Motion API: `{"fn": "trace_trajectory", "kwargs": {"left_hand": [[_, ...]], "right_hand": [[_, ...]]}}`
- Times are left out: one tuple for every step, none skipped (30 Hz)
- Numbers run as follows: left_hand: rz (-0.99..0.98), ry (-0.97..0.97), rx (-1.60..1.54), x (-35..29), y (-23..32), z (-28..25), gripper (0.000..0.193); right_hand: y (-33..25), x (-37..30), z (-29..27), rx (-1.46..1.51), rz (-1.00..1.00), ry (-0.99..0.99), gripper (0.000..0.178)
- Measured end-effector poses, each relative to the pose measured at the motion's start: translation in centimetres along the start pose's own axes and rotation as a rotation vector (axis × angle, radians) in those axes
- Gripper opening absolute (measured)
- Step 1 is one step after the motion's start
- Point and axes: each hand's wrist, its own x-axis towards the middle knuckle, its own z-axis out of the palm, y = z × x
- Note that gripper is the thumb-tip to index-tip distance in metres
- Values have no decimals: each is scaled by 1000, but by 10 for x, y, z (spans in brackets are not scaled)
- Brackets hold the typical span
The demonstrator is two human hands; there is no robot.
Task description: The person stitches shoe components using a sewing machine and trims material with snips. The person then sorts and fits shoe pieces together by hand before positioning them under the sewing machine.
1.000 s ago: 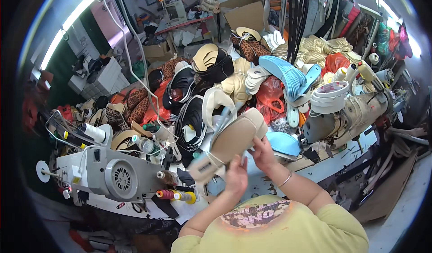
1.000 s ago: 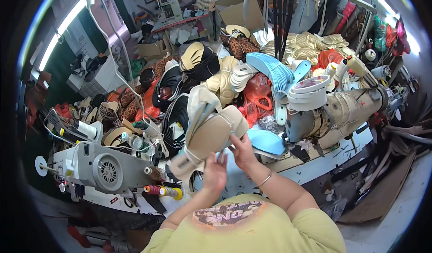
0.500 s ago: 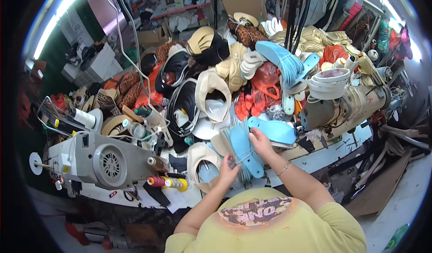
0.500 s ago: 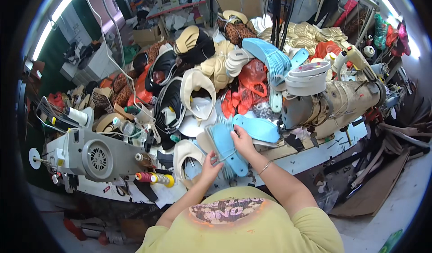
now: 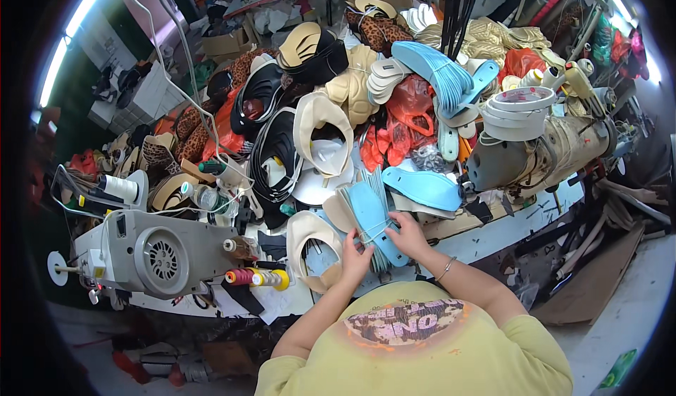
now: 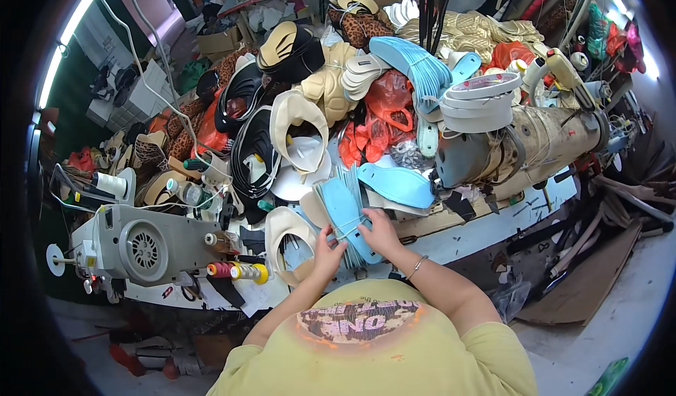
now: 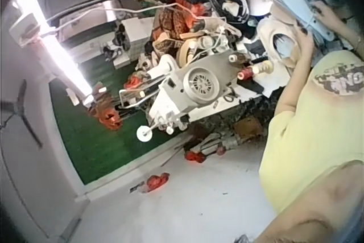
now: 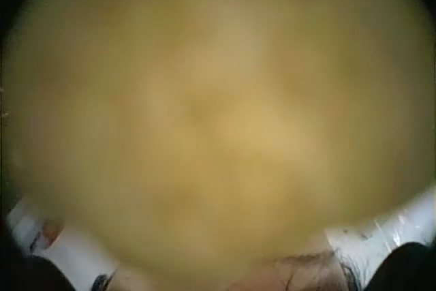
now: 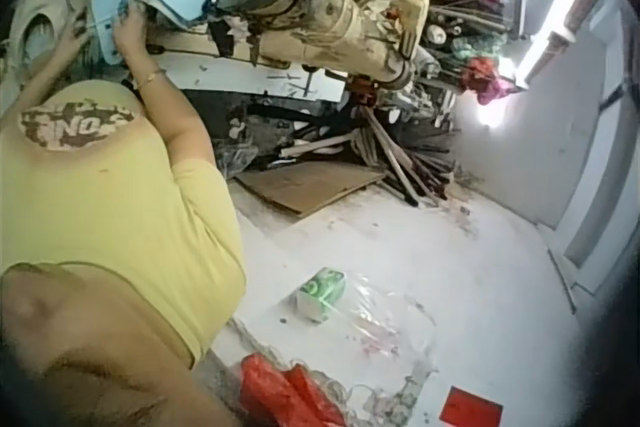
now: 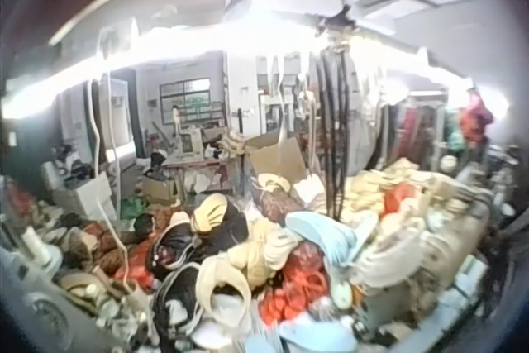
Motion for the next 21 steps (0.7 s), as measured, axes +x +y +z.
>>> {"fn": "trace_trajectory", "kwargs": {"left_hand": [[2,-10,-22,-1,1,0,68],[0,-3,-22,-1,-2,-2,68],[0,-14,-81,0,-8,-4,68],[1,-24,-141,1,-13,-7,68],[0,-21,-141,0,-10,-7,68],[-13,-25,-140,-1,-8,-7,68],[-26,-29,-138,-2,-5,-7,68],[-27,-21,-139,-3,-4,-8,68],[-35,-4,-230,-5,-3,-8,69],[-42,12,-320,-7,-4,-10,70],[-38,21,-319,-7,-5,-13,70],[43,42,-327,-8,-9,-16,70],[126,63,-334,-8,-12,-20,70],[126,73,-330,-8,-10,-23,70],[118,83,-413,-9,-5,-25,70],[110,89,-496,-9,1,-26,70],[114,95,-488,-9,6,-28,70],[112,115,-575,-8,11,-28,71],[110,133,-662,-6,15,-29,71],[87,133,-725,-3,19,-29,72],[94,139,-722,-1,24,-31,72]], "right_hand": [[0,0,0,12,-3,11,41],[-6,1,0,15,-5,5,41],[-13,2,1,38,41,-11,41],[-17,3,2,61,87,-27,40],[-17,5,2,62,86,-30,40],[-17,6,3,54,111,-30,41],[-17,8,3,46,135,-31,42],[-19,9,3,48,131,-38,42],[-22,10,1,55,130,-63,42],[-25,11,-1,63,129,-86,42],[-32,12,-5,67,122,-91,42],[-41,12,-11,153,130,-173,41],[-53,12,-17,240,138,-255,39],[-71,13,-27,246,133,-263,39],[-93,13,-39,346,237,-400,38],[-111,11,-49,446,344,-534,37],[-125,7,-56,453,337,-538,37],[-136,5,-62,494,309,-613,38],[-140,4,-64,535,279,-687,38],[-139,2,-64,545,204,-738,40],[-141,0,-65,547,197,-743,40]]}}
